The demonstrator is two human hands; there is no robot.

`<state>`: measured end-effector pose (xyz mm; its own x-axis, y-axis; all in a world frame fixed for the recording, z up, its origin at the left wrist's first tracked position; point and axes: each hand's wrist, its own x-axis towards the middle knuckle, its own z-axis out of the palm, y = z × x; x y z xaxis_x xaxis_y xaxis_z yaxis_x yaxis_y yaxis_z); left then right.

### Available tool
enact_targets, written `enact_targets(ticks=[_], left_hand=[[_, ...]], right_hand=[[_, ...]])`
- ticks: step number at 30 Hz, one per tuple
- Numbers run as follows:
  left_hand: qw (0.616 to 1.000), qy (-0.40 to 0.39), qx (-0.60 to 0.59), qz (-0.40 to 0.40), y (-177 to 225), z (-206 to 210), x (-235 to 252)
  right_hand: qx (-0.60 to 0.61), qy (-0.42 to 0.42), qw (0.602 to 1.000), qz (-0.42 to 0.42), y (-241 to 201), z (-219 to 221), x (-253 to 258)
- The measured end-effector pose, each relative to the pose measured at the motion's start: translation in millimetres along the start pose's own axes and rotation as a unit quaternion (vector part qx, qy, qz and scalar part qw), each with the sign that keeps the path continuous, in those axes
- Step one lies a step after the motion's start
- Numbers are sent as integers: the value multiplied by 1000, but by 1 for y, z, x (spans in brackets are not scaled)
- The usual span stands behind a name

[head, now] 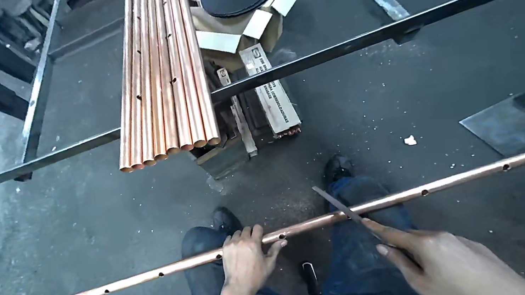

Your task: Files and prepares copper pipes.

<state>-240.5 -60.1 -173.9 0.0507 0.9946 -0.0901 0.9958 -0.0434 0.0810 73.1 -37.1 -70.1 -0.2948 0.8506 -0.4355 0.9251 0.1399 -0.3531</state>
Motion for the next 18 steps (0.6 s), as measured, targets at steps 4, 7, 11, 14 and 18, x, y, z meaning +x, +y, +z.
enact_targets(ticks=[4, 7, 11, 14, 18], left_hand=[[999, 45, 10, 16, 4, 7, 2], [999, 40, 14, 17, 7, 7, 2], [1000, 3, 15, 21, 9, 3, 9], [999, -32, 8, 25, 9, 0, 15], [973, -230, -18, 10, 9, -26, 35]], right_hand=[[-19, 69, 997, -41, 5, 2, 5], [-26, 70, 996, -42, 10, 5, 4], [-17, 30, 999, -33, 11, 3, 2], [-6, 40, 997, -61, 11, 8, 1], [9, 54, 992, -116, 5, 17, 1]])
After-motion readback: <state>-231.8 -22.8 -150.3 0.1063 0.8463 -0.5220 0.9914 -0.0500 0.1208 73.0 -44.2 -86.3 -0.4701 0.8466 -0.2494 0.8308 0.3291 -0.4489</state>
